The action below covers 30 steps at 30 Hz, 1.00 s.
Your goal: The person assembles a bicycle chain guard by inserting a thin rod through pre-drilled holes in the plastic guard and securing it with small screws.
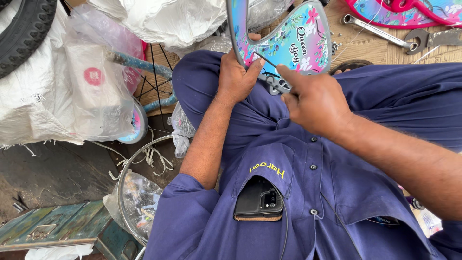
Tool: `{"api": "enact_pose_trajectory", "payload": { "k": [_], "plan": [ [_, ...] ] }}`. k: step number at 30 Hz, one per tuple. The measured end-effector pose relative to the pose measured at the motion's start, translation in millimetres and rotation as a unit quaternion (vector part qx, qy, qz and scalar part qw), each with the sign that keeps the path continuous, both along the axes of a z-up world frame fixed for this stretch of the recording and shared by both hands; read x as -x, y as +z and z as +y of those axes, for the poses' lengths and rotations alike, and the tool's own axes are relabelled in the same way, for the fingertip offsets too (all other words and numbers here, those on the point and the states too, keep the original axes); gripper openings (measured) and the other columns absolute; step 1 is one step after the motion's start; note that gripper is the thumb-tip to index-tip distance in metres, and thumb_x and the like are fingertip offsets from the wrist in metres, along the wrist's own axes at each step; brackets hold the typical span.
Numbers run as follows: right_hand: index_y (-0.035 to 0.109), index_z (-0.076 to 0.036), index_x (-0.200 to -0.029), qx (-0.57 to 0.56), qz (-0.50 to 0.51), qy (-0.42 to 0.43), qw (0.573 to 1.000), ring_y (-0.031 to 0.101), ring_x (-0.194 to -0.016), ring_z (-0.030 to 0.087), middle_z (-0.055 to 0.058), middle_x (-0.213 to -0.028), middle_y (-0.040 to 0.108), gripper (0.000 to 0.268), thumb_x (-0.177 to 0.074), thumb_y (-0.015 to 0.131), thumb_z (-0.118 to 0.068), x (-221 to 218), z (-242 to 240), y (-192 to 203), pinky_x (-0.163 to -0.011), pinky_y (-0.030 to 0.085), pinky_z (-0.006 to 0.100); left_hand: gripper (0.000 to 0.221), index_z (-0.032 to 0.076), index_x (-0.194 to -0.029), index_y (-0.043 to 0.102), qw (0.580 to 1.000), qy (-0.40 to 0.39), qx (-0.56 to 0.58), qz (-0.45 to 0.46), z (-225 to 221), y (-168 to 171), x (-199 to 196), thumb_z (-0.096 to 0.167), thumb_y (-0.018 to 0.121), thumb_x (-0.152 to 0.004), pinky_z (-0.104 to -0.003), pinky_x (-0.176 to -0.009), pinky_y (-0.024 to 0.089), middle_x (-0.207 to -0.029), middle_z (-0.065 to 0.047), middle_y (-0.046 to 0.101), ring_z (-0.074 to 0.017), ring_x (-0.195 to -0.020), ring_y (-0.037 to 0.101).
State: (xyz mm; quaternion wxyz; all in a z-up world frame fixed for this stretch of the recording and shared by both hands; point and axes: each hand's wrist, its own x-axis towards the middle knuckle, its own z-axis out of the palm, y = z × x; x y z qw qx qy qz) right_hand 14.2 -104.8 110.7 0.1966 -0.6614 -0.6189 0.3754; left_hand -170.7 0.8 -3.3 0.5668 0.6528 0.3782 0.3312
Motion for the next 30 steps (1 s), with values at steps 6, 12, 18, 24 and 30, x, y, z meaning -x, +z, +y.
{"api": "enact_pose_trajectory", "payload": {
  "k": [6,12,18,24,30],
  "plan": [
    [0.054,-0.008,-0.149,0.025,-0.320,0.222,0.921,0.070,-0.059,0.030,0.013,-0.075,0.072,0.071,-0.083,0.073,-0.022,-4,24,25,-0.051,0.054,0.044,0.046,0.009,-0.132,0.059,0.999,-0.006,0.046,0.019,0,2,0,0.018,0.080,-0.092,-0.031,-0.089,0.061,-0.100,-0.004,0.078,-0.0105,-0.096,0.074],
    [0.062,-0.011,-0.139,0.189,0.115,0.009,0.975,0.070,-0.068,0.028,0.016,-0.080,0.077,0.064,-0.077,0.077,-0.019,-50,40,38,-0.058,0.054,0.037,0.040,0.006,-0.130,0.063,0.995,-0.002,0.088,-0.045,2,10,-3,0.016,0.080,-0.096,-0.029,-0.088,0.061,-0.104,-0.006,0.077,-0.0115,-0.097,0.074],
    [0.057,-0.012,-0.148,0.063,-0.245,0.173,0.952,0.072,-0.066,0.025,0.013,-0.083,0.076,0.058,-0.093,0.071,-0.028,-29,6,64,-0.060,0.054,0.036,0.048,0.003,-0.132,0.062,0.992,0.028,0.097,-0.073,-6,15,-10,0.014,0.084,-0.092,-0.028,-0.089,0.060,-0.107,-0.007,0.076,-0.0113,-0.099,0.071],
    [0.058,-0.011,-0.146,-0.028,-0.228,0.114,0.967,0.072,-0.074,0.031,0.012,-0.084,0.074,0.058,-0.090,0.072,-0.017,-39,-7,55,-0.063,0.055,0.044,0.051,0.005,-0.134,0.055,0.990,0.079,0.067,-0.092,-5,4,-6,0.016,0.083,-0.094,-0.029,-0.096,0.060,-0.117,-0.004,0.072,-0.0105,-0.107,0.071],
    [0.059,-0.012,-0.143,-0.032,-0.033,0.027,0.999,0.071,-0.072,0.030,0.009,-0.085,0.075,0.058,-0.087,0.073,-0.016,-34,-20,38,-0.065,0.056,0.043,0.040,0.001,-0.134,0.061,0.989,0.055,0.099,-0.092,-3,6,-5,0.010,0.079,-0.100,-0.032,-0.097,0.060,-0.121,-0.009,0.073,-0.0148,-0.108,0.071]
  ]
}}
